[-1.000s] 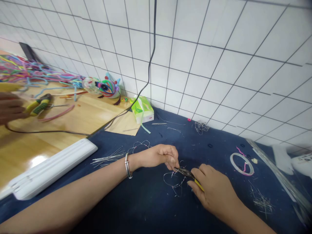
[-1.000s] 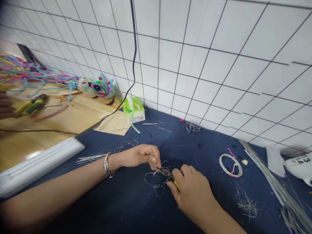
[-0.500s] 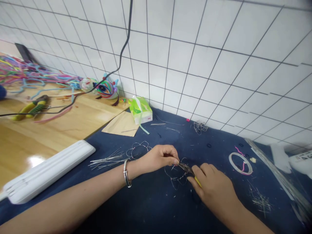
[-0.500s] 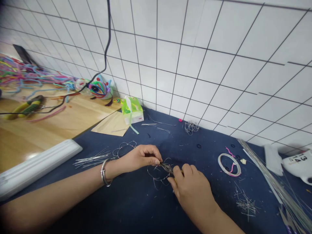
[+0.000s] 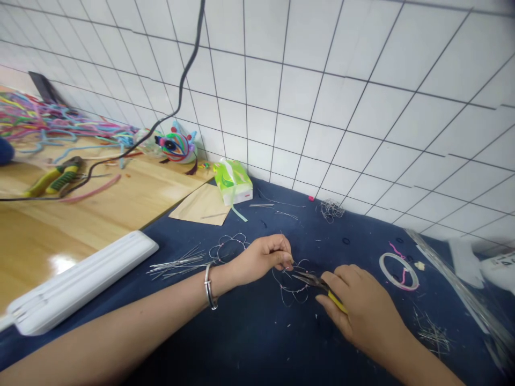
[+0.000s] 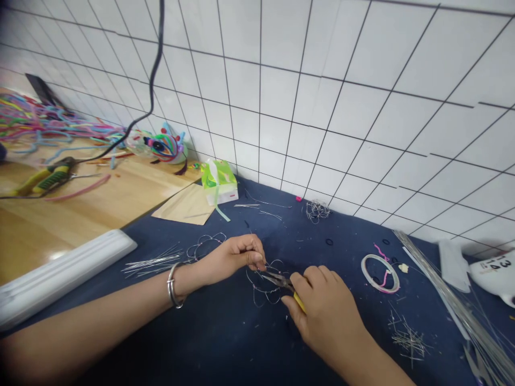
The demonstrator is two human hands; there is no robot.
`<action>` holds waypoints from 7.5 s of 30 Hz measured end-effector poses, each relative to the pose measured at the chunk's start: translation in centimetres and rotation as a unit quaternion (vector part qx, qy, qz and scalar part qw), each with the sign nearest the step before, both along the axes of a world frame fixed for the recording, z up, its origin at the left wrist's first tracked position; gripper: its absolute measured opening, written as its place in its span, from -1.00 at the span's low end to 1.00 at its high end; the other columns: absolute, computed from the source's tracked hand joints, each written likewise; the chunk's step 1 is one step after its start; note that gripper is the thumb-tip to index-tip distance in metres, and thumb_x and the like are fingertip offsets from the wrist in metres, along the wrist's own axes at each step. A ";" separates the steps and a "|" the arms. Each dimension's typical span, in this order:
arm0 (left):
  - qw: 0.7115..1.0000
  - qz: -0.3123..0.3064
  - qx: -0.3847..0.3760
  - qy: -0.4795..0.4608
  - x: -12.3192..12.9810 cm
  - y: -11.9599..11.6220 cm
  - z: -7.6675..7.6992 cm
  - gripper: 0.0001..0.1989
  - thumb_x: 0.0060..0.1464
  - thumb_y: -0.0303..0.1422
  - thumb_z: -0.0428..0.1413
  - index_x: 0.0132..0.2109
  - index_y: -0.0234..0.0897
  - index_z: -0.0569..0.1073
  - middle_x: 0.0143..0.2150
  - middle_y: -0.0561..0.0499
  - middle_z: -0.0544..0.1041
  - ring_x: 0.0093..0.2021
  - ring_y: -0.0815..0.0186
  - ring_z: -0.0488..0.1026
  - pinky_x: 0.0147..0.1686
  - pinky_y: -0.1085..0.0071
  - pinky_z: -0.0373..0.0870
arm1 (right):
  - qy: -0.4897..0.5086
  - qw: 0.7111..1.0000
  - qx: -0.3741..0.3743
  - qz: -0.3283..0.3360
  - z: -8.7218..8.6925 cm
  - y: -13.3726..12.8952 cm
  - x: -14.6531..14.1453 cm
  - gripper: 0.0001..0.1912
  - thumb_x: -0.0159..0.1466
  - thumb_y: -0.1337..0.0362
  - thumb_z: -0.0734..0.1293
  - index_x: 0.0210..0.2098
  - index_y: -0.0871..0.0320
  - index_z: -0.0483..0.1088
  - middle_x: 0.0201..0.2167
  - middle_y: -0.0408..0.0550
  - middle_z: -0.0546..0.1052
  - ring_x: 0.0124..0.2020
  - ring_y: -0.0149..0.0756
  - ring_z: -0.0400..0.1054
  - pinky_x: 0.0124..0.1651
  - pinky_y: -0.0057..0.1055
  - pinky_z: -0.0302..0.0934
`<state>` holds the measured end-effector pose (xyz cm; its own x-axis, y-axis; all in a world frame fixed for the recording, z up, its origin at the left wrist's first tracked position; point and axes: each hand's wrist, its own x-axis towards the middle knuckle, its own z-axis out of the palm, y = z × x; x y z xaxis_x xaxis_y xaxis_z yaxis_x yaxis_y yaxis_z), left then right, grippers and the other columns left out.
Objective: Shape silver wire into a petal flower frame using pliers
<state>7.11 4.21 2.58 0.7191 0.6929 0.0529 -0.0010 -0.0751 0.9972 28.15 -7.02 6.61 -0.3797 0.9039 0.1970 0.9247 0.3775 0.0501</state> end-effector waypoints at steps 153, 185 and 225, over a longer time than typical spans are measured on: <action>0.994 -0.069 -0.086 0.025 -0.1 -0.1 -0.5 -0.80 0.03 -0.27 0.07 -0.34 -0.35 0.31 -0.43 0.01 0.47 -0.48 0.36 0.49 -0.49 0.50 0.34 | 0.277 0.907 -0.316 0.008 -1.3 2.4 0.1 -0.65 0.28 0.09 0.06 -0.37 0.12 0.37 -0.46 -0.14 0.37 -0.41 -0.38 0.26 -0.31 -0.47 0.11; 0.993 -0.075 -0.086 0.019 0.0 -0.3 -0.5 -0.82 0.04 -0.28 0.07 -0.34 -0.33 0.31 -0.49 0.05 0.43 -0.48 0.34 0.50 -0.51 0.51 0.36 | 0.291 0.897 -0.333 0.001 -0.9 2.3 0.2 -0.70 0.28 0.11 0.10 -0.33 0.12 0.37 -0.41 -0.16 0.40 -0.38 -0.40 0.25 -0.30 -0.50 0.08; 0.993 -0.084 -0.069 -0.034 -0.3 -0.1 0.2 -0.85 0.05 -0.32 0.07 -0.33 -0.34 0.31 -0.44 0.03 0.44 -0.41 0.36 0.49 -0.38 0.41 0.41 | 0.305 0.898 -0.318 0.015 -2.0 2.5 0.9 -0.70 0.30 0.14 0.08 -0.36 0.14 0.35 -0.45 -0.17 0.37 -0.42 -0.42 0.24 -0.32 -0.50 0.07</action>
